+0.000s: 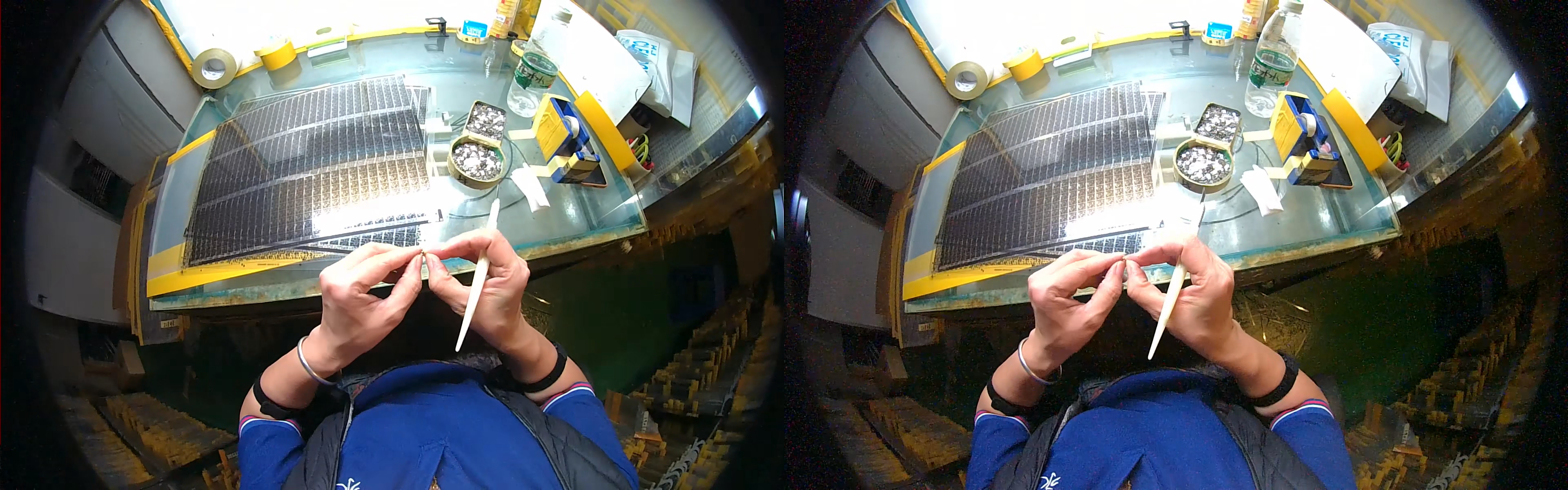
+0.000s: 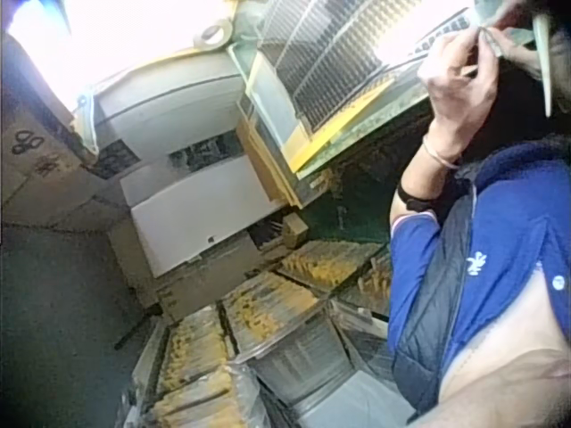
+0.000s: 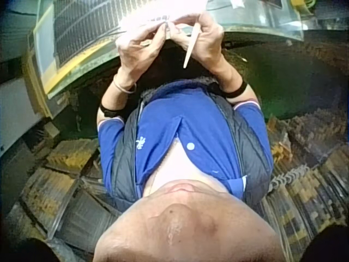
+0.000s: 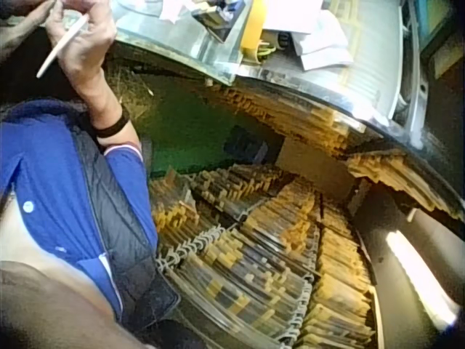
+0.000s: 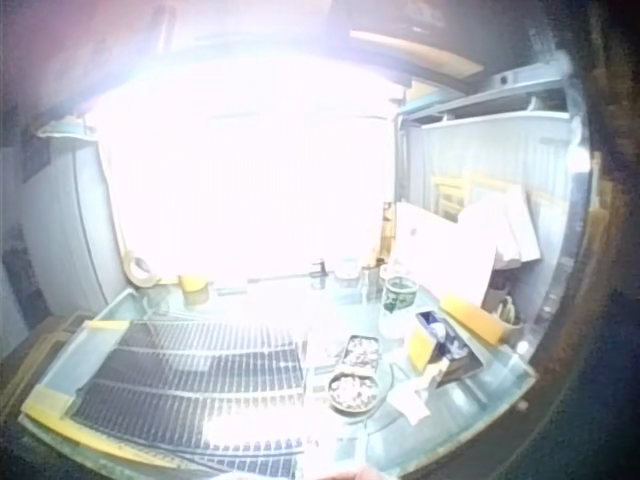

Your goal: Inspecting and manually adjusting small components on solar panel sheets using a precision tool and cleaning them with a cloth.

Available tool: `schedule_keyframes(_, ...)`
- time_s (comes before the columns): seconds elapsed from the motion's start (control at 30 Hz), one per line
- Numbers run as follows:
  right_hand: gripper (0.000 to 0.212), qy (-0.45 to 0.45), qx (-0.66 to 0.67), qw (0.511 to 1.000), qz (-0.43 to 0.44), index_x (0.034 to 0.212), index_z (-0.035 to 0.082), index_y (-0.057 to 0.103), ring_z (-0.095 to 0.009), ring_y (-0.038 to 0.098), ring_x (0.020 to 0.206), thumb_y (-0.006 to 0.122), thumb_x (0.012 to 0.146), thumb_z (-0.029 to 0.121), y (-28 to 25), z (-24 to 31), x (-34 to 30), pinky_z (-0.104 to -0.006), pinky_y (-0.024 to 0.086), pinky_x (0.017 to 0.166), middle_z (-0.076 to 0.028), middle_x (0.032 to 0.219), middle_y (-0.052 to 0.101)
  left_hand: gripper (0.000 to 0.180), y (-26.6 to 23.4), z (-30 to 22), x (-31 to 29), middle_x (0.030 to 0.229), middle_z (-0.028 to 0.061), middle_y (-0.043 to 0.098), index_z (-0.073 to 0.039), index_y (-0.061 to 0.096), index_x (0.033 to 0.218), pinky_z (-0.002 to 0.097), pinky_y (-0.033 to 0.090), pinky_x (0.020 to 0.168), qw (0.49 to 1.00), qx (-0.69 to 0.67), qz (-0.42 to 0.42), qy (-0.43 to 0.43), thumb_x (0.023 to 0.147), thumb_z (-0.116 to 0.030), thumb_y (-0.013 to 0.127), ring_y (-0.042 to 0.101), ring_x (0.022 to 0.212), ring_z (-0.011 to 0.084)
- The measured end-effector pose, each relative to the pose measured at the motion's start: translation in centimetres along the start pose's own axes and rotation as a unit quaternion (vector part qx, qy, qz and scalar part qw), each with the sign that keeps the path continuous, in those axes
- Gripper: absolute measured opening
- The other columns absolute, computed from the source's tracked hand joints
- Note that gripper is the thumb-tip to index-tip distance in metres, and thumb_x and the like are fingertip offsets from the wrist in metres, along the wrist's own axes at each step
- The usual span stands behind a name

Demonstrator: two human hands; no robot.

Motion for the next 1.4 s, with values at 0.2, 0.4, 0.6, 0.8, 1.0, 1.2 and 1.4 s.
schedule_keyframes(0.2,0.022,-0.022,-0.051,0.997,0.054,0.086,0.002,0.058,-0.012,0.065,0.075,0.073,0.071,-0.002,-0.1,0.3,-0.2,-0.0238,0.052,0.068,-0.009,0.080,0.067,0.014,0.1,1.0,-0.1,0.085,0.0100,0.065,0.002,0.068,0.094,0.0214,0.053,0.064,0.990,-0.090,0.059,-0.087,0.081,0.001,0.064,0.063,0.071,0.0109)
schedule_keyframes(0.4,0.021,-0.056,-0.058,0.997,0.009,0.078,0.007,0.060,-0.021,0.062,0.063,0.077,0.067,0.008,-0.1,0.5,-0.2,-0.0297,0.048,0.057,-0.007,0.071,0.063,0.013,0.3,1.7,-0.4,0.086,0.0085,0.066,0.005,0.067,0.095,0.0211,0.054,0.066,0.962,-0.174,0.095,-0.186,0.084,0.001,0.060,0.063,0.076,0.0100)
schedule_keyframes(0.6,0.021,-0.044,-0.050,0.998,0.020,0.077,0.007,0.059,-0.022,0.062,0.063,0.077,0.067,0.008,0.0,0.3,-0.4,-0.0303,0.049,0.057,-0.007,0.072,0.064,0.012,0.5,2.3,-0.7,0.086,0.0098,0.067,0.006,0.066,0.095,0.0216,0.054,0.068,0.957,-0.182,0.109,-0.199,0.085,0.001,0.060,0.063,0.075,0.0107)
schedule_keyframes(0.8,0.021,-0.048,-0.046,0.997,0.029,0.076,0.007,0.058,-0.021,0.063,0.063,0.077,0.066,0.007,0.0,0.2,-0.3,-0.0300,0.049,0.058,-0.008,0.071,0.064,0.013,0.3,2.6,-0.7,0.076,0.0051,0.068,0.000,0.070,0.091,0.0197,0.052,0.060,0.946,-0.217,0.086,-0.227,0.081,-0.006,0.066,0.062,0.067,0.0062)
schedule_keyframes(1.0,0.022,-0.035,-0.025,0.998,0.040,0.074,0.007,0.056,-0.020,0.065,0.067,0.076,0.067,0.006,-0.1,0.3,-0.3,-0.0291,0.050,0.060,-0.009,0.073,0.066,0.015,0.4,2.5,-0.7,0.076,0.0073,0.067,0.005,0.068,0.093,0.0209,0.053,0.061,0.914,-0.280,0.111,-0.272,0.084,-0.007,0.063,0.063,0.067,0.0083)
schedule_keyframes(1.2,0.025,-0.026,-0.006,0.996,0.089,0.077,0.005,0.051,-0.016,0.065,0.075,0.073,0.069,-0.003,-0.1,0.4,-0.1,-0.0288,0.053,0.071,-0.008,0.077,0.064,0.018,0.3,2.8,-0.6,0.082,0.0123,0.067,0.007,0.065,0.095,0.0239,0.055,0.063,0.875,-0.343,0.143,-0.310,0.085,-0.007,0.064,0.065,0.068,0.0130)
schedule_keyframes(1.4,0.021,0.268,0.294,0.915,0.069,0.084,0.006,0.050,-0.013,0.064,0.076,0.064,0.077,-0.008,0.3,-1.2,-0.5,-0.0280,0.053,0.072,-0.010,0.081,0.065,0.019,0.6,4.1,-1.2,0.082,0.0135,0.066,0.007,0.064,0.094,0.0252,0.056,0.062,0.781,-0.441,0.136,-0.422,0.085,-0.010,0.062,0.065,0.066,0.0164)
Point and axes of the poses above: each hand's wrist, its own x-axis towards the middle knuckle, its own y-axis out of the palm, z = x × y, the point moved 4 cm from there along x, towards the middle knuckle
